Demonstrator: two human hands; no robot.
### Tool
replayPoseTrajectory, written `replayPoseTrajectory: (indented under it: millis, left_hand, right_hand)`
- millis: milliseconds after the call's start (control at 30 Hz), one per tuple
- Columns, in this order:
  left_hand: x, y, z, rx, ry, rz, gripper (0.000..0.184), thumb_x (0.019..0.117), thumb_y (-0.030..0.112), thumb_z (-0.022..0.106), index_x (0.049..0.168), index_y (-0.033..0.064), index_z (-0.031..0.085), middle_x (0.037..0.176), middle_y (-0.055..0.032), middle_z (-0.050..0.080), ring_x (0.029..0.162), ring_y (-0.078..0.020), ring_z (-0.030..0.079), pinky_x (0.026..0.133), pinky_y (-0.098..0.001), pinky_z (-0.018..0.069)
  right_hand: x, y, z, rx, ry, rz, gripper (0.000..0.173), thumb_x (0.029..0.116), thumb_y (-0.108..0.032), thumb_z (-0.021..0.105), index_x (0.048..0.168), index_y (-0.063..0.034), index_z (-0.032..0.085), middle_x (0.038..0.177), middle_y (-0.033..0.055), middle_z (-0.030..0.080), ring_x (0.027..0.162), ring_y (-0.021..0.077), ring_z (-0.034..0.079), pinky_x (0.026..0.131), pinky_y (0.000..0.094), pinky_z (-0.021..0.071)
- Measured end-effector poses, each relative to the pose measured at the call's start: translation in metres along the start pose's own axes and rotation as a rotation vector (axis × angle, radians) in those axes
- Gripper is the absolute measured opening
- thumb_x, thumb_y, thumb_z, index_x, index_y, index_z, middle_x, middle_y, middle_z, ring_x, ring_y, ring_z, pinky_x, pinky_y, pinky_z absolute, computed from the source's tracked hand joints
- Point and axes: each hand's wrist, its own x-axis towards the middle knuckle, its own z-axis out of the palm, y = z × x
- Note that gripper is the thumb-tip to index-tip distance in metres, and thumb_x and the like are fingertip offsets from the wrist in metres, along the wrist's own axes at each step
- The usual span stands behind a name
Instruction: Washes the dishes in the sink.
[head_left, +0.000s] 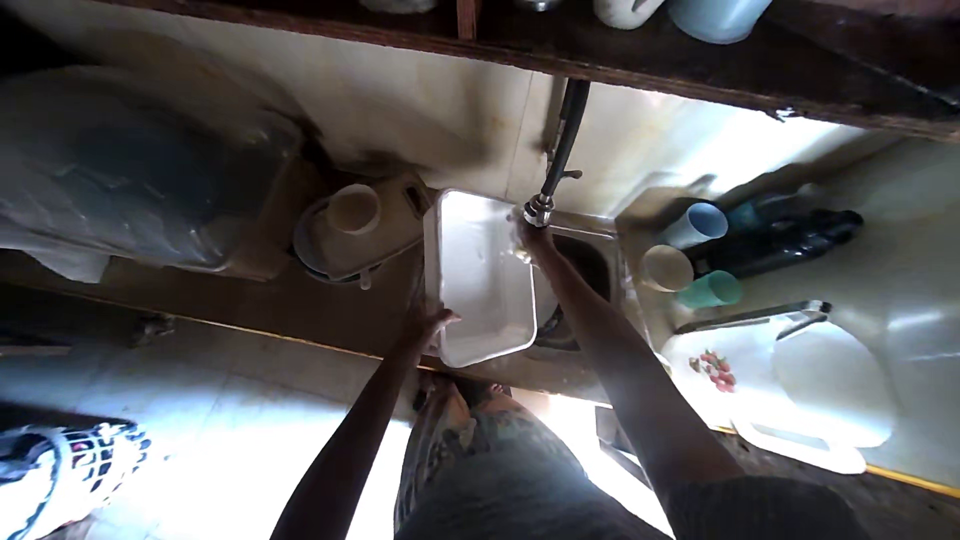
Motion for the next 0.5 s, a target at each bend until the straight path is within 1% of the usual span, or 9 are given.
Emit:
replayPoseTrajectory:
  millis: [33,67,100,200,300,333,400,433,500]
  left_hand:
    - [0.001,-0.001,-0.003,-0.052,-0.005,0.022,0.044,0.0987,0.018,0.066,0.135,-0.0021,0.052,0.122,-0.0189,0.06,0.108,-0.0228,0.059,0.091,-0.0402,0.0512]
    - [0.002,-0.003,-0.007,-0.121,-0.023,0.005,0.042,0.1008,0.018,0.062,0.136,-0.0019,0.051,0.125,-0.0187,0.059,0.11,-0.0222,0.057,0.094,-0.0401,0.0494]
    - [0.002,-0.004,-0.012,-0.188,-0.023,-0.044,0.042,0.1022,0.019,0.059,0.139,-0.0002,0.051,0.125,-0.0183,0.06,0.108,-0.0219,0.058,0.091,-0.04,0.0508]
    - [-0.002,-0.004,-0.028,-0.301,-0.036,-0.12,0.031,0.1066,0.023,0.049,0.131,0.0049,0.055,0.104,-0.011,0.063,0.083,-0.0156,0.062,0.069,-0.0319,0.0536]
    - [0.008,-0.015,-0.048,-0.263,-0.147,-0.087,0.032,0.1087,0.023,0.045,0.133,0.0027,0.054,0.103,-0.0104,0.06,0.085,-0.0163,0.059,0.075,-0.0347,0.0529]
    - [0.015,-0.022,-0.052,-0.221,-0.171,-0.061,0.032,0.1084,0.025,0.046,0.13,0.0038,0.056,0.098,-0.0078,0.059,0.08,-0.0144,0.058,0.072,-0.0332,0.0524]
    - [0.024,-0.025,-0.064,-0.141,-0.219,-0.001,0.035,0.1089,0.03,0.045,0.13,0.0053,0.058,0.098,-0.0071,0.06,0.08,-0.0134,0.057,0.072,-0.0328,0.0518]
    - [0.026,-0.021,-0.07,-0.1,-0.236,0.04,0.037,0.1097,0.031,0.043,0.134,0.0063,0.057,0.104,-0.0086,0.061,0.084,-0.0142,0.059,0.076,-0.0341,0.0522]
    - [0.034,-0.006,-0.085,-0.065,-0.21,0.129,0.042,0.1106,0.031,0.041,0.145,0.0084,0.051,0.125,-0.0151,0.063,0.104,-0.0206,0.064,0.088,-0.041,0.0548]
  right_hand:
    - [0.001,-0.001,-0.002,-0.039,0.053,-0.004,0.038,0.1044,-0.021,0.06,0.134,0.003,0.058,0.121,0.0232,0.066,0.106,0.0313,0.066,0.096,0.0485,0.0531]
    - [0.001,-0.003,-0.006,-0.094,0.09,0.012,0.043,0.1028,-0.024,0.063,0.135,0.0036,0.057,0.124,0.0256,0.065,0.111,0.0358,0.066,0.099,0.0527,0.0522]
    - [-0.001,-0.002,-0.012,-0.16,0.109,0.032,0.049,0.1001,-0.027,0.068,0.136,0.0044,0.057,0.125,0.028,0.065,0.115,0.0408,0.065,0.102,0.0576,0.0499]
    - [-0.007,-0.003,-0.026,-0.305,-0.034,0.066,0.064,0.0978,-0.049,0.066,0.138,-0.0005,0.057,0.123,0.0284,0.066,0.113,0.0433,0.065,0.099,0.0624,0.0493]
    - [-0.022,-0.011,-0.029,-0.371,-0.319,0.186,0.054,0.1067,-0.041,0.054,0.144,-0.0012,0.051,0.121,0.025,0.061,0.095,0.0313,0.06,0.084,0.0487,0.051]
    - [-0.025,-0.012,-0.03,-0.42,-0.365,0.227,0.052,0.1065,-0.038,0.056,0.141,0.0002,0.052,0.117,0.0244,0.062,0.09,0.0304,0.061,0.081,0.0482,0.0523]
    - [-0.029,-0.013,-0.031,-0.473,-0.38,0.279,0.045,0.1062,-0.035,0.057,0.133,0.0016,0.055,0.102,0.0191,0.061,0.08,0.0254,0.058,0.075,0.044,0.0519]
    - [-0.031,-0.011,-0.033,-0.455,-0.366,0.292,0.043,0.1067,-0.033,0.056,0.132,0.0019,0.055,0.098,0.0174,0.06,0.076,0.0232,0.056,0.072,0.042,0.0514]
    - [-0.035,-0.005,-0.039,-0.368,-0.278,0.323,0.037,0.1075,-0.029,0.055,0.129,0.0019,0.056,0.091,0.0144,0.058,0.07,0.0198,0.054,0.067,0.0385,0.0507]
